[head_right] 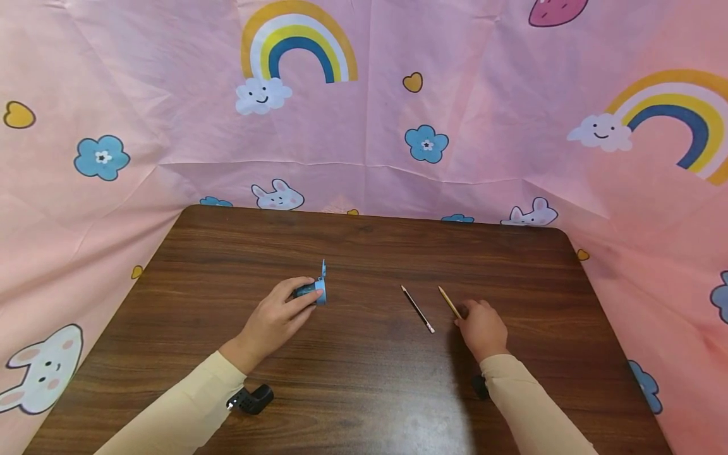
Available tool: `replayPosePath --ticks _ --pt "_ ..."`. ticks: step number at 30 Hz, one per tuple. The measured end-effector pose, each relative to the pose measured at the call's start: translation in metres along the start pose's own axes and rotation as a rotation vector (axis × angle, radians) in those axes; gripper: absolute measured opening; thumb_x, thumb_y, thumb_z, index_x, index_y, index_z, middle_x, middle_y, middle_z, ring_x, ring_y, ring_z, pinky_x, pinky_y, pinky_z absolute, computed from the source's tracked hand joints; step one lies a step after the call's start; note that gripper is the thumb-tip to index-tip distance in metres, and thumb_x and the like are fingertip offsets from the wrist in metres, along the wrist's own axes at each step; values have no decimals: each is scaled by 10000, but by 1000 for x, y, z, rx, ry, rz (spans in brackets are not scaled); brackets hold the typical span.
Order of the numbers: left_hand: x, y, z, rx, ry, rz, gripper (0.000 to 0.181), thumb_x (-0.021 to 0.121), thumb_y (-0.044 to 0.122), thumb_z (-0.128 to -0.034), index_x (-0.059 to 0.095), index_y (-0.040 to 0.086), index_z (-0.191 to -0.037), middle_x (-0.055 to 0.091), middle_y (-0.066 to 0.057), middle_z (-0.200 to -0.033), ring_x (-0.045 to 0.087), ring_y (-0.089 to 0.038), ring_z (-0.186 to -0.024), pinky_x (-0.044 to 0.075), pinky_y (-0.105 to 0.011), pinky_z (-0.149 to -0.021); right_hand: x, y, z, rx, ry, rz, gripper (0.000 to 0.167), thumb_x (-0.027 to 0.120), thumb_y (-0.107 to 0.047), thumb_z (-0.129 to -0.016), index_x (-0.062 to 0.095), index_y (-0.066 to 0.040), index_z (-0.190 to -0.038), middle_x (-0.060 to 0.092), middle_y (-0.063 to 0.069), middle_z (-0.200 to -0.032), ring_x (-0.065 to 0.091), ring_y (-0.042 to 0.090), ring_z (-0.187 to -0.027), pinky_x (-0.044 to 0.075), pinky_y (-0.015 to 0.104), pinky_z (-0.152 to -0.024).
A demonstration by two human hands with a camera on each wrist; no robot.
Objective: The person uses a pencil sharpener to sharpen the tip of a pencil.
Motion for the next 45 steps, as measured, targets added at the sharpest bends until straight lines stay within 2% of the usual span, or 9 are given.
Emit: replayPosePath --ticks 8,17,26,36,41,45 --pt "1 0 0 -9 3 18 438 804 -58 -715 709 79 -1120 571 -167 -1161 605 -290 -1049 556 -352 -867 2 1 -3 15 -28 -38 327 713 -120 -840 672 21 -1132 659 250 -1097 629 440 -954 515 548 -709" --pt "0 1 0 7 29 0 436 806 -62 -701 715 76 -1104 579 -169 -1143 613 -294 -1017 563 -352 -843 3 1 -4 53 -101 -56 184 660 -116 -865 706 -31 -1022 695 174 -958 630 316 -798 485 461 -596" --pt "1 1 0 -5 10 10 406 799 -42 -726 713 73 -1106 574 -170 -1149 607 -294 -1032 558 -351 -856 2 -1 -5 14 -88 -38 210 623 -121 -855 705 -30 -1026 693 189 -979 645 343 -813 497 476 -579" --pt "0 1 1 -4 18 3 425 820 -43 -695 719 71 -1092 579 -167 -1133 609 -294 -1023 559 -360 -852 4 2 -5 47 -94 -33 246 599 -141 -883 691 -31 -1083 685 196 -1019 639 343 -831 490 474 -581" --pt "0 0 1 -21 10 12 400 817 -32 -711 724 71 -1086 578 -164 -1140 604 -292 -1038 557 -360 -860 2 -1 -3 6 -53 -32 234 605 -124 -916 673 -4 -1106 663 218 -1038 638 368 -862 514 503 -634" --pt "0 -1 1 -24 18 19 393 819 -33 -710 724 62 -1080 581 -169 -1141 603 -295 -1041 562 -364 -848 -5 -9 0 -91 57 -44 185 624 -59 -911 658 38 -1065 634 207 -961 622 390 -881 523 522 -725"
Point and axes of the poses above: each hand's wrist, its own z-axis away from the middle knuckle, its own x-axis out of the palm, y = z × x, the point moved 6 cm from there along -z, towards the middle knuckle
